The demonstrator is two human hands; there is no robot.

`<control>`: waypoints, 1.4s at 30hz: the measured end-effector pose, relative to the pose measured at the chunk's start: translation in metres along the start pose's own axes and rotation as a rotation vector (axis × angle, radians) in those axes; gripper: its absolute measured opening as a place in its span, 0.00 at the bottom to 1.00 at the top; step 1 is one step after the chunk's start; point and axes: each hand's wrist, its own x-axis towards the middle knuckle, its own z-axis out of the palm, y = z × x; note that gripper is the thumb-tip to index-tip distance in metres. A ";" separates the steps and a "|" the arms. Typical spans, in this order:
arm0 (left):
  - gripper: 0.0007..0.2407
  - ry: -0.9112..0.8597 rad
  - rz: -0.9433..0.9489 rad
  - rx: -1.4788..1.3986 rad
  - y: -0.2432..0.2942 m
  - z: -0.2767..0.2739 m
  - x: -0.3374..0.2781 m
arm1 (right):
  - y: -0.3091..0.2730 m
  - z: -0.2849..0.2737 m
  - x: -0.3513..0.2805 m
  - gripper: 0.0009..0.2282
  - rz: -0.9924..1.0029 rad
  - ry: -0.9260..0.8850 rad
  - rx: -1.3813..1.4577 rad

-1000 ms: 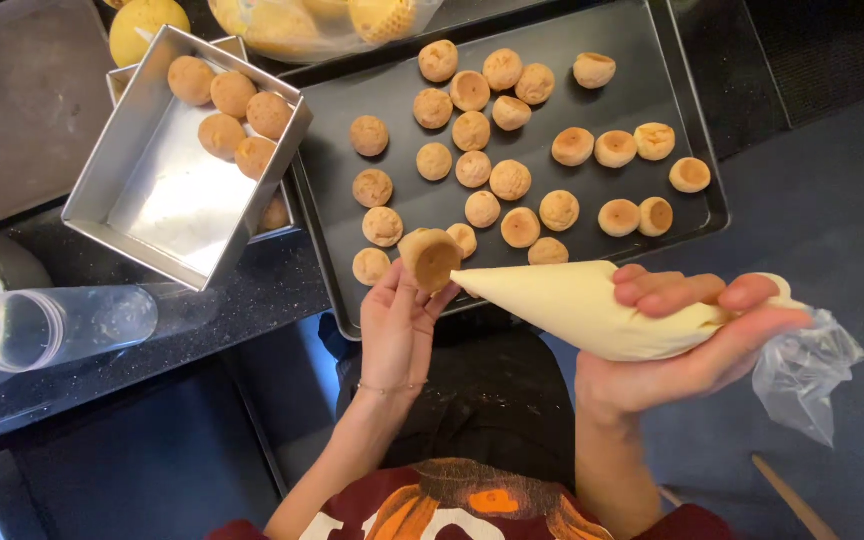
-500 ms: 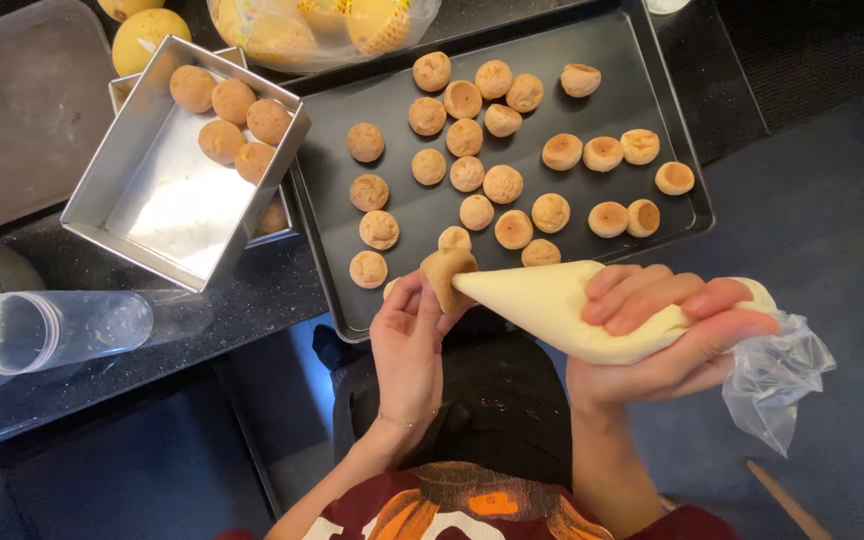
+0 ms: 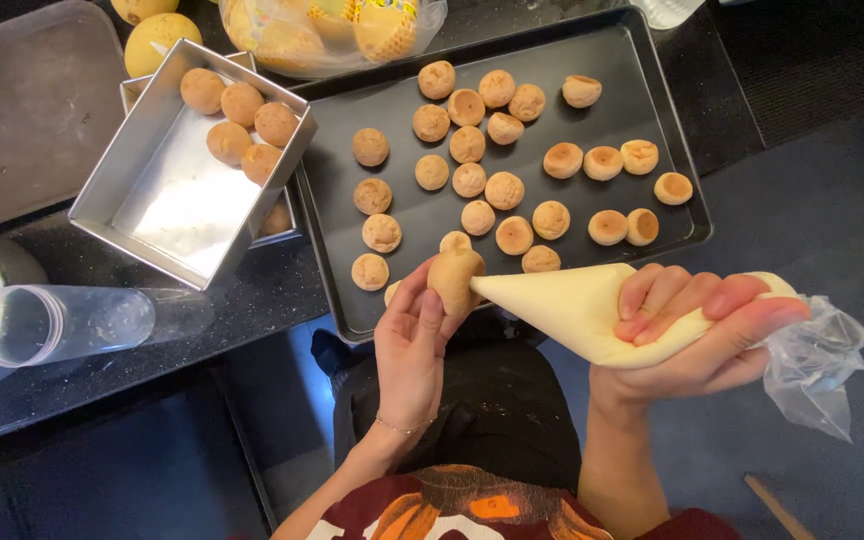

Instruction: The person fills pastry puffs with cream using a piping bag by hand, places them into a metal pan, and refills the piping bag with cream from a bowl using a spatula before filling more pastry puffs.

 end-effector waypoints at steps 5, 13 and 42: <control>0.20 -0.019 0.014 -0.003 0.001 0.002 -0.001 | -0.002 -0.001 0.003 0.20 0.026 0.033 -0.001; 0.21 -0.125 -0.085 -0.056 0.024 0.016 0.004 | 0.005 0.000 0.001 0.21 0.001 0.063 0.000; 0.20 -0.200 0.071 -0.222 0.005 0.055 0.016 | 0.006 -0.024 0.005 0.22 -0.030 0.108 0.074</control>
